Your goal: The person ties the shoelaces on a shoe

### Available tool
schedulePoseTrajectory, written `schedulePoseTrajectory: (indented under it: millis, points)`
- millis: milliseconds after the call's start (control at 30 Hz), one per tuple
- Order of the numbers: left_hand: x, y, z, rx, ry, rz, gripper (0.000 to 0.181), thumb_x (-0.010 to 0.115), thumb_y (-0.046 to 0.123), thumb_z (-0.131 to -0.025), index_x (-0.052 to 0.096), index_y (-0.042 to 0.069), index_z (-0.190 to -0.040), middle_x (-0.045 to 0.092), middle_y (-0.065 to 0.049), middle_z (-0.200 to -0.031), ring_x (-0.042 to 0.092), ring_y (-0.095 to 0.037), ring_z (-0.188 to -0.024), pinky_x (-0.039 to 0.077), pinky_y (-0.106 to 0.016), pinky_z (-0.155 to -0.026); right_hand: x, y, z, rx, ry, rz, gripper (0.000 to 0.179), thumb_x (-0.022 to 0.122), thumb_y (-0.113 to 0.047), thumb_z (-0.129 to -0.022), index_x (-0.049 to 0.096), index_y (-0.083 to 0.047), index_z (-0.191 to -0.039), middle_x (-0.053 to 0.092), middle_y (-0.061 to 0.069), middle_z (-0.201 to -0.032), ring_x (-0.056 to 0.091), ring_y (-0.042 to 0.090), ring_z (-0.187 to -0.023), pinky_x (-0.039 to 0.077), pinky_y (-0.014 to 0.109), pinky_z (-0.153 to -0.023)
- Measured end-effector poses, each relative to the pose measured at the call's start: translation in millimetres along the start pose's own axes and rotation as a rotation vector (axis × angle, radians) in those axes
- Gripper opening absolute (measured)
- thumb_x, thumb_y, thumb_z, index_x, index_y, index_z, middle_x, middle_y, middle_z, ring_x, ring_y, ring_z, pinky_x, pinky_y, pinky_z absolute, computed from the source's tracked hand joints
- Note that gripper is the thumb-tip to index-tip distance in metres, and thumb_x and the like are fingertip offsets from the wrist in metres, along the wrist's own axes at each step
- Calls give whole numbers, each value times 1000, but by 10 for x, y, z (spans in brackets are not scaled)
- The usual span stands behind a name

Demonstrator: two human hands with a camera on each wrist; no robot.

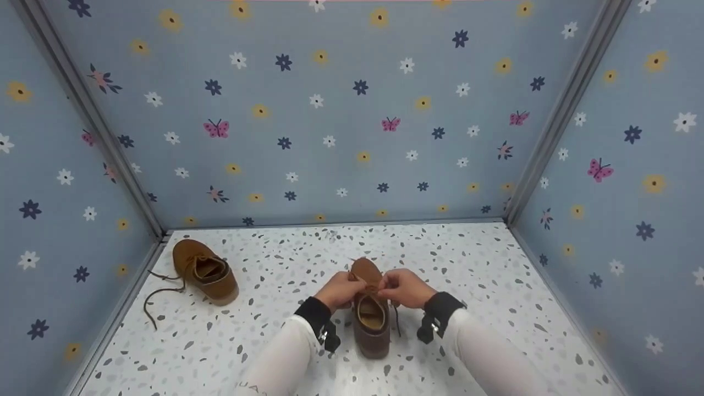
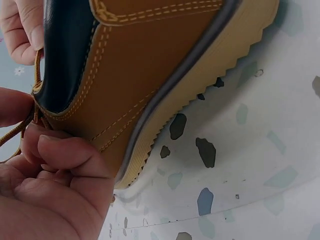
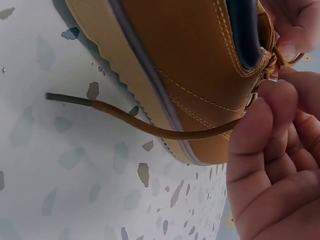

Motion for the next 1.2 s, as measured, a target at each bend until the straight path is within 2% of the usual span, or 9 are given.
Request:
schedulePoseTrajectory:
  millis: [133, 200, 400, 533, 667, 867, 967, 1067, 1200]
  points:
    - [-11, 0, 18, 9, 8, 20, 5, 66, 19, -88, 62, 15, -88, 54, 5, -72, 44, -7, -56, 37, -22, -52, 22, -18, -22, 15, 18, 19, 8, 75, -16, -95, 71, -10, -95, 72, 0, -84, 60, 10, -63, 51, 25, -58]
    - [-22, -3, 26, 18, 13, 19, 10, 67, 21, -89, 66, 12, -94, 56, 4, -75, 46, -8, -59, 38, -22, -53, 33, -26, -35, 17, 27, 36, 8, 76, -18, -95, 71, -11, -95, 70, -3, -84, 59, 7, -62, 50, 23, -57]
    - [-74, 5, 42, 79, 22, -48, 24, 64, 26, -98, 75, 8, -109, 62, 1, -79, 55, -10, -66, 39, -20, -52, 49, -53, -55, 10, 38, 62, 13, 75, -16, -96, 72, -10, -107, 72, 1, -86, 60, 9, -62, 50, 25, -56]
    - [-106, 12, 55, 119, 20, -114, 24, 62, 26, -101, 76, 9, -110, 66, 0, -82, 59, -12, -71, 39, -20, -53, 57, -67, -70, 15, 37, 99, 23, 73, -18, -98, 74, -10, -119, 76, 5, -96, 64, 9, -70, 53, 25, -62]
    - [-127, 7, 62, 135, 21, -138, 21, 62, 23, -102, 76, 10, -111, 67, 0, -83, 59, -13, -72, 40, -21, -54, 71, -77, -82, -19, 50, 162, 23, 72, -18, -99, 75, -11, -121, 78, 6, -106, 67, 8, -82, 56, 26, -72]
    - [-151, -5, 80, 169, 14, -155, 18, 63, 19, -102, 72, 7, -113, 67, -3, -84, 54, -12, -64, 39, -21, -51, 121, -68, -87, -71, 60, 245, 21, 67, -19, -102, 77, -16, -121, 78, 5, -117, 71, 14, -96, 57, 33, -81]
    - [-161, -10, 80, 178, 12, -168, 17, 64, 19, -102, 72, 8, -112, 68, -3, -84, 51, -10, -59, 39, -21, -50, 142, -67, -93, -78, 59, 261, 25, 66, -18, -103, 75, -13, -125, 76, 7, -122, 72, 18, -104, 58, 37, -87]
    - [-168, -8, 84, 182, 11, -172, 16, 65, 20, -102, 72, 9, -110, 68, -3, -84, 51, -9, -59, 39, -21, -51, 154, -79, -101, -88, 57, 268, 25, 65, -17, -103, 74, -11, -126, 76, 9, -122, 72, 20, -104, 58, 39, -88]
    - [-176, 3, 104, 192, 9, -171, 17, 65, 20, -102, 72, 8, -111, 70, -5, -85, 53, -10, -61, 40, -21, -52, 158, -90, -117, -110, 63, 273, 17, 66, -17, -102, 77, -12, -115, 77, 6, -112, 70, 16, -94, 56, 35, -82]
Point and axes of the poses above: each hand's wrist, its own z-axis away from the middle knuckle, its own x-axis out of the palm, y = z × x, the point moved 2 cm from there along -z, towards the middle knuckle
